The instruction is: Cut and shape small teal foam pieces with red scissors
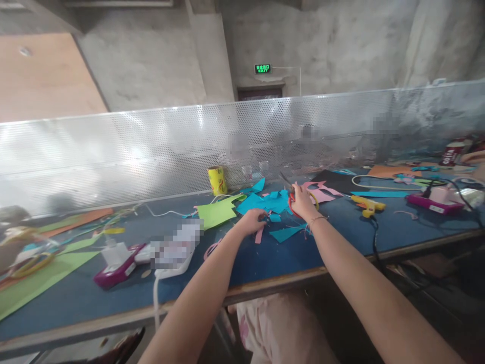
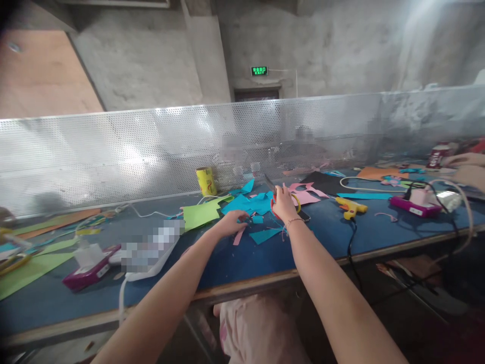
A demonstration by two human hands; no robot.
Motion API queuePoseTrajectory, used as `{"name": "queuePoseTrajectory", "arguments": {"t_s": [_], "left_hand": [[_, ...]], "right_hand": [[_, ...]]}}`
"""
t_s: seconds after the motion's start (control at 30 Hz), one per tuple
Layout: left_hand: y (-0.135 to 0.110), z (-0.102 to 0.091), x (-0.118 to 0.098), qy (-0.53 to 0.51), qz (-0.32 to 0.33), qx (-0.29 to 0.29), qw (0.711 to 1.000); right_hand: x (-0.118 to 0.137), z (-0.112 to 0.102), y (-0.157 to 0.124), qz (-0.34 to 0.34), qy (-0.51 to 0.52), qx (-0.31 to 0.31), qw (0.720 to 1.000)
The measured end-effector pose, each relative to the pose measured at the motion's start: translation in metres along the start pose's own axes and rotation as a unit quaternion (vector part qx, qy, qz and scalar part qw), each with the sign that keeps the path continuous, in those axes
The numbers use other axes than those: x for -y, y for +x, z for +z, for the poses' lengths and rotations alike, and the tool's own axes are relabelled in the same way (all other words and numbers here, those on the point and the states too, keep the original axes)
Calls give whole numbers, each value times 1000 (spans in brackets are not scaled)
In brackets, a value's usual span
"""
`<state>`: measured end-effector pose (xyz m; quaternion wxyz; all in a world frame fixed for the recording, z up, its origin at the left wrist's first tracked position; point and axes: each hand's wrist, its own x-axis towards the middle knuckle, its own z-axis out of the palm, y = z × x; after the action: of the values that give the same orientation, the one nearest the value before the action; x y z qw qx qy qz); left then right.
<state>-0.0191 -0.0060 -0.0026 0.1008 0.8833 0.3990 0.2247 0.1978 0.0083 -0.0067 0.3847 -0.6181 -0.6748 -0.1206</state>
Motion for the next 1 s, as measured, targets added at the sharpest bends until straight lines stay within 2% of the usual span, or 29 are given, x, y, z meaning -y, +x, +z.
{"name": "queuePoseTrajectory", "arguments": {"t_s": [0.07, 0.17, 0.3, 0.4, 0.53, 0.67, 0.77, 0.87, 1.0], "left_hand": [[1, -1, -1, -17, -6, -5, 1000], [2, -1, -2, -61, -23, 0, 998], [3, 2, -1, -123, -27, 39, 991], [2, 2, -2, -119, -34, 64, 990], [2, 0, -9, -67, -29, 3, 997], [3, 3, -23, -70, 7, -61, 996], [6, 10, -31, -76, 15, -57, 995], [10, 15, -33, -78, -13, -50, 996], [13, 9, -27, -112, -30, -89, 989]], "right_hand": [[0, 0, 0, -7, 6, -9, 1000], [2, 0, 0, -15, 20, 14, 1000], [6, -3, -2, -6, 26, 36, 999], [7, -4, -2, -4, 25, 35, 999], [8, -3, -2, -6, 28, 36, 999], [16, 0, -4, -10, 30, 38, 999], [27, 2, -7, 7, 20, 42, 999], [36, 3, -10, 24, 24, 51, 998], [38, 4, -11, 36, 39, 59, 997]]}}
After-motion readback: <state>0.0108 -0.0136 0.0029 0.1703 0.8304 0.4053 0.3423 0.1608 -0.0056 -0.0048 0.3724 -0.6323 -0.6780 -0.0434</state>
